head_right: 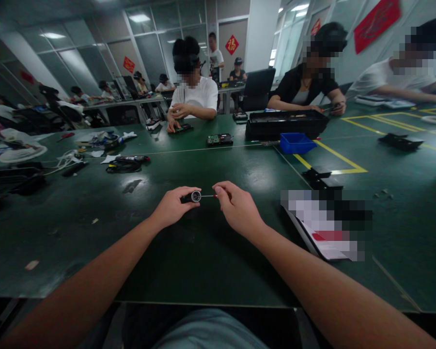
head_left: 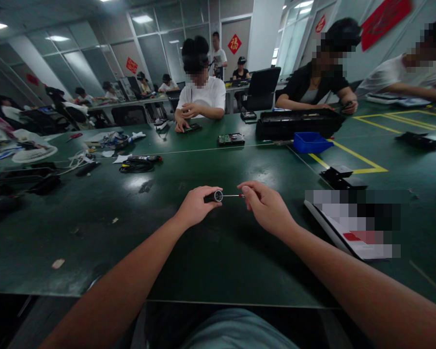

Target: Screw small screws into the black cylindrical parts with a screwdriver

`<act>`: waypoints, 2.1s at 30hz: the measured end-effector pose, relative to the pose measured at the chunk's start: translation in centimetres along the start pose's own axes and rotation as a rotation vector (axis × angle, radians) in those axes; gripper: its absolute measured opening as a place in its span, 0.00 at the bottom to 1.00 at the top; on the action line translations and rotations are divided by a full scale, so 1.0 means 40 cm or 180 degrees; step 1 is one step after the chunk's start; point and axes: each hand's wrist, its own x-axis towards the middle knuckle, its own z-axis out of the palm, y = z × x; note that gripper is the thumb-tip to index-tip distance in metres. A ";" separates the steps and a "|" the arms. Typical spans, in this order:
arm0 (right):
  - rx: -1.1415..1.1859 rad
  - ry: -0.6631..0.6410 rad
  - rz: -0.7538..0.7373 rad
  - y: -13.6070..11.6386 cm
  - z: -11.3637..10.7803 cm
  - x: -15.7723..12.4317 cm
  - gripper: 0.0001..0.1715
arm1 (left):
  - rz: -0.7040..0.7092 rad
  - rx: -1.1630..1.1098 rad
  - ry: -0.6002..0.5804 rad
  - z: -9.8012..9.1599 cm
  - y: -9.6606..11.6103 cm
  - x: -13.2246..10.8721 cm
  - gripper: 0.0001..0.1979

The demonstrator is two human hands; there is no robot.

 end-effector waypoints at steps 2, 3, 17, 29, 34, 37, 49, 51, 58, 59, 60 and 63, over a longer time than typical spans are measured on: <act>0.0028 0.0025 -0.0070 0.000 0.002 -0.001 0.16 | 0.0011 0.0016 -0.0047 0.000 0.003 0.000 0.19; 0.0052 0.0031 -0.0097 0.001 0.003 -0.002 0.16 | 0.0014 0.0027 -0.0068 0.000 0.004 0.000 0.19; 0.2029 0.0342 0.0472 0.035 0.030 0.020 0.18 | 0.0071 0.0004 0.0060 -0.004 0.009 0.003 0.19; 0.2283 0.0659 0.1018 0.070 0.037 0.037 0.12 | 0.0152 0.0440 -0.0239 -0.021 -0.008 0.012 0.18; 0.1978 0.0595 0.0693 0.065 0.039 0.031 0.15 | 0.0132 0.0374 -0.0231 -0.018 0.000 0.011 0.18; 0.1726 0.0599 0.0551 0.056 0.038 0.028 0.16 | 0.0135 0.0344 -0.0249 -0.017 0.008 0.010 0.18; 0.1009 0.0376 0.0176 0.029 0.032 0.007 0.14 | 0.0045 0.0385 -0.0172 -0.013 0.009 0.008 0.18; 0.0959 0.0474 0.0231 0.030 0.028 0.008 0.14 | 0.0025 0.0385 -0.0200 -0.012 0.008 0.008 0.18; 0.0921 0.0681 -0.0017 0.026 0.017 0.007 0.14 | 0.0018 0.0401 -0.0280 -0.008 0.002 0.008 0.19; 0.0880 0.0598 -0.0036 0.026 0.018 0.006 0.14 | 0.0007 0.0411 -0.0295 -0.007 0.002 0.008 0.19; 0.0816 0.0524 -0.0033 0.027 0.018 0.005 0.14 | 0.0003 0.0428 -0.0314 -0.006 0.002 0.008 0.19; 0.0594 0.0442 0.0041 0.032 0.020 0.006 0.14 | -0.0031 0.0492 -0.0354 -0.005 0.001 0.008 0.20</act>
